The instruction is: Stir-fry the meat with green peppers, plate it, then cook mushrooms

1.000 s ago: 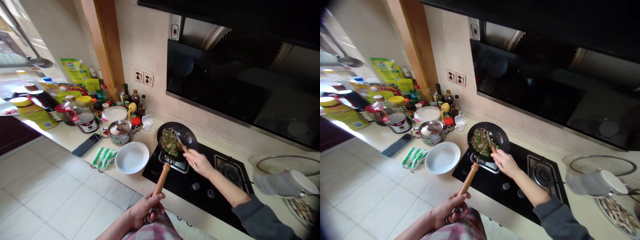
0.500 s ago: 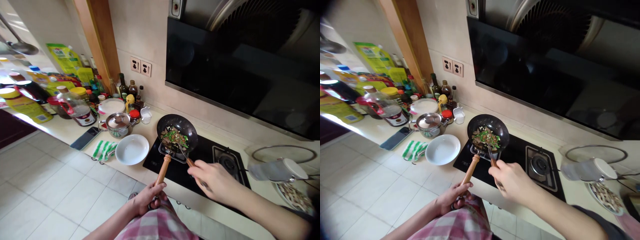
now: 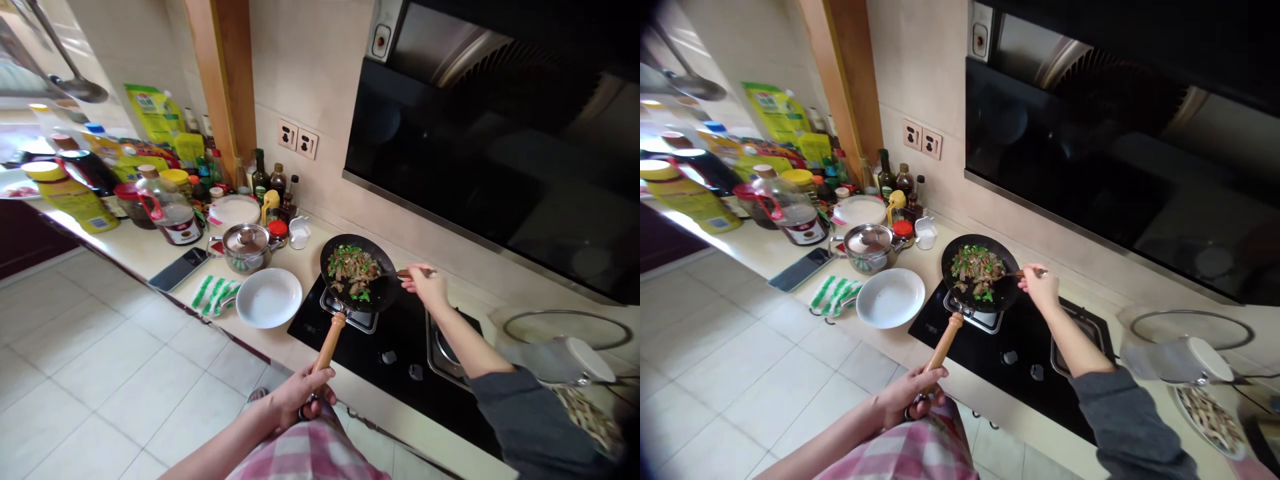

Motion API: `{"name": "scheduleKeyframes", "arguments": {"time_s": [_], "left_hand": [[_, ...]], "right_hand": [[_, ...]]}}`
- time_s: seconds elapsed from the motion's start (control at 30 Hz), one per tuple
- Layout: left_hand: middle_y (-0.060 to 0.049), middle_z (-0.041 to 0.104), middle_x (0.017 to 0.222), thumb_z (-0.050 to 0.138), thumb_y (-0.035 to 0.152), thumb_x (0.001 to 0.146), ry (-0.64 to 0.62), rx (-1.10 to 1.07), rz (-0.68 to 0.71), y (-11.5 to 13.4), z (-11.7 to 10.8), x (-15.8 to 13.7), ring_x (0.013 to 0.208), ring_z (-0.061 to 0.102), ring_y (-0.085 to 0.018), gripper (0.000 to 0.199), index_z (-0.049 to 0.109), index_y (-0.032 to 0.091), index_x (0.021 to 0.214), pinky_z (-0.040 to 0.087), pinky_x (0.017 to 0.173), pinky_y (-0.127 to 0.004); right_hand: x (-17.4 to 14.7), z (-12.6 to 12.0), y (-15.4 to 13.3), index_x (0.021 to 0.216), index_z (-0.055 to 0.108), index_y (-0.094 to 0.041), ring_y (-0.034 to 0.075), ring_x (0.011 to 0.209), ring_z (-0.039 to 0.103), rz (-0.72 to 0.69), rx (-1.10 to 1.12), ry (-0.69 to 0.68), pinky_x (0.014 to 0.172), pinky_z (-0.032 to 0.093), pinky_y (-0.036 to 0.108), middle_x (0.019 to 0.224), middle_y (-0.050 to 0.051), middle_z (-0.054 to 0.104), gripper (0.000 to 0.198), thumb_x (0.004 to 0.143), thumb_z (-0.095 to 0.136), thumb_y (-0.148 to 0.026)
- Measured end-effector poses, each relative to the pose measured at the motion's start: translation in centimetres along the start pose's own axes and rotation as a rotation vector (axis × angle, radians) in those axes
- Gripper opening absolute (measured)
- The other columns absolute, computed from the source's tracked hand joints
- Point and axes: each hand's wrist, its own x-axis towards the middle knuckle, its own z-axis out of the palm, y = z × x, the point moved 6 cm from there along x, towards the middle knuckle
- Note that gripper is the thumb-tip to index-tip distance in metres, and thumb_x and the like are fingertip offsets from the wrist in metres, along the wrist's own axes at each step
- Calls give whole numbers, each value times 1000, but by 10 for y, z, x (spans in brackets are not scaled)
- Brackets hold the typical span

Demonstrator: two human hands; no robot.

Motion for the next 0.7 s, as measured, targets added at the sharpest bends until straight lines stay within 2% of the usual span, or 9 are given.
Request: {"name": "scheduleKeyframes", "arguments": {"time_s": [0.03, 0.1, 0.2, 0.3, 0.4, 0.47, 0.53, 0.63, 0.7], "left_hand": [[-2, 63, 61, 68, 53, 65, 5, 3, -3, 1, 0, -1, 32, 36, -3, 55, 41, 20, 100, 9, 36, -18], [-2, 63, 61, 68, 53, 64, 13, 2, -4, 1, -1, -1, 32, 36, -3, 55, 42, 19, 99, 10, 36, -18], [-2, 63, 62, 70, 53, 64, 14, -8, -3, 0, -2, 0, 33, 36, -3, 55, 44, 19, 97, 10, 36, -18], [-3, 64, 63, 69, 53, 65, 11, -6, 7, -1, -3, 2, 33, 37, -3, 54, 44, 19, 98, 11, 36, -18], [-3, 64, 63, 67, 53, 67, 5, -12, 13, -1, -3, 3, 33, 37, -3, 52, 43, 19, 99, 10, 36, -18], [-2, 64, 63, 68, 53, 67, 4, -14, 3, -1, -3, 2, 33, 37, -3, 53, 43, 19, 99, 9, 36, -18], [-2, 63, 63, 68, 53, 67, 1, -12, -9, -2, -3, 2, 33, 37, -2, 54, 44, 19, 99, 9, 36, -18], [-1, 64, 64, 67, 52, 69, -24, -19, -9, -3, -4, 3, 34, 38, -3, 52, 43, 19, 100, 9, 36, -18], [-2, 64, 64, 65, 52, 71, -42, -27, -1, -5, -4, 4, 33, 38, -3, 50, 42, 19, 101, 10, 35, -18]], "right_hand": [[-4, 7, 0, 95, 65, -14, 18, 60, 67, -15, 26, -11, 55, 52, 26, 66, 6, 68, 33, 85, 43, -36], [-12, 11, -7, 95, 66, -19, 18, 69, 68, -130, -11, -50, 64, 54, 28, 75, 4, 70, 27, 82, 50, -37], [-21, 10, -24, 96, 68, -26, 19, 82, 67, -381, -209, -46, 77, 52, 31, 92, 2, 71, 22, 83, 52, -34], [-32, 30, -24, 103, 67, -24, 18, 84, 66, -589, -376, -47, 78, 52, 30, 100, 6, 69, 26, 87, 47, -25], [-57, 61, -14, 104, 67, -21, 19, 86, 66, -822, -489, -173, 76, 53, 30, 110, 12, 65, 28, 85, 47, -16], [-80, 62, -12, 102, 68, -22, 20, 90, 65, -955, -542, -294, 76, 53, 30, 116, 12, 63, 30, 83, 48, -10], [-98, 40, -19, 102, 67, -25, 19, 92, 65, -991, -566, -373, 77, 54, 31, 116, 11, 63, 33, 82, 46, -8], [-114, -17, -49, 106, 66, -27, 18, 86, 66, -921, -542, -408, 72, 54, 29, 115, 9, 64, 33, 84, 45, -13], [-123, -45, -74, 105, 67, -29, 17, 80, 67, -850, -501, -399, 66, 54, 26, 108, 6, 66, 30, 84, 49, -18]]}}
